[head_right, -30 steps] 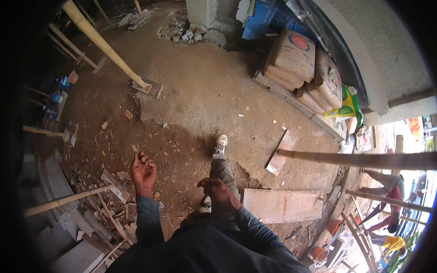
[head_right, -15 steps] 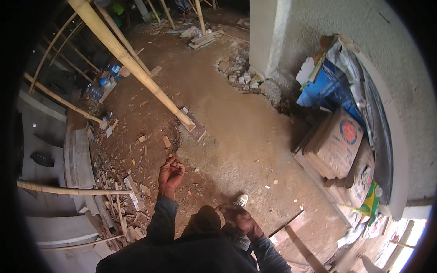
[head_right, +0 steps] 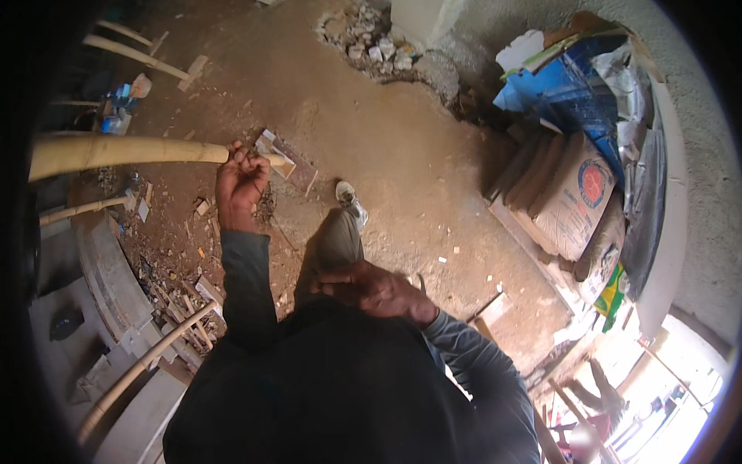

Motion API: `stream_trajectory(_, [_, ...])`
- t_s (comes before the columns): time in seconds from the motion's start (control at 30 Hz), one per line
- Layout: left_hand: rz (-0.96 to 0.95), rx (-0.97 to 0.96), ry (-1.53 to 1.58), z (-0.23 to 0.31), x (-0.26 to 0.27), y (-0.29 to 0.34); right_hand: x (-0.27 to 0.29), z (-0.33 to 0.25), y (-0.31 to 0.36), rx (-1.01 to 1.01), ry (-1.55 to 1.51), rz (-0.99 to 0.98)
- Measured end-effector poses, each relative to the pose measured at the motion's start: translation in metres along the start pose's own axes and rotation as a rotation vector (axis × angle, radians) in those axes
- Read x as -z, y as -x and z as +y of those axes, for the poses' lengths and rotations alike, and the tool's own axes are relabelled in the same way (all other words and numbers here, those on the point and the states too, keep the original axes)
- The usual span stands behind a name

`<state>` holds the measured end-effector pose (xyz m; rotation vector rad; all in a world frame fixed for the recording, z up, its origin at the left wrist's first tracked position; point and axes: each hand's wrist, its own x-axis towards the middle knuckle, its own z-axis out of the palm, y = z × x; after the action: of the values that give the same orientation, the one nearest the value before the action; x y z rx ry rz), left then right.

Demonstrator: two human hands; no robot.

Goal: The person sits on the ground and uses a hammer to split and shape a piece of bamboo. They repeatedly strike the bamboo to remove sections, then use pliers to pull out a ring-like piece. The person stands briefly to retrieve a plastic bottle and returns to continue shaping the bamboo.

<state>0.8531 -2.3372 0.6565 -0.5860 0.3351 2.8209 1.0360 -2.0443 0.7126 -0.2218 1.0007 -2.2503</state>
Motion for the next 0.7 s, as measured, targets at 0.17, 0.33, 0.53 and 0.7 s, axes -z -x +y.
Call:
stream_trajectory(0.17, [0.142,-0.082,0.089,0.053,-0.042,-0.098,0.085,-0.082,-0.113,0.05,0.528,0.572])
stream_trajectory(0.33, [0.061,-0.028,0.068,0.105,-0.095,-0.216,0.148,0.009,-0.169,-0.289,0.745,0.099])
stream_trajectory(0.53, [-0.003,-0.137,0.099,0.134,-0.149,-0.314,0.202,-0.192,-0.293,0.139,0.235,0.301])
stream_trajectory(0.7, [-0.239,-0.204,0.0,0.187,-0.194,-0.422,0.217,-0.207,-0.393,0.063,0.368,0.018])
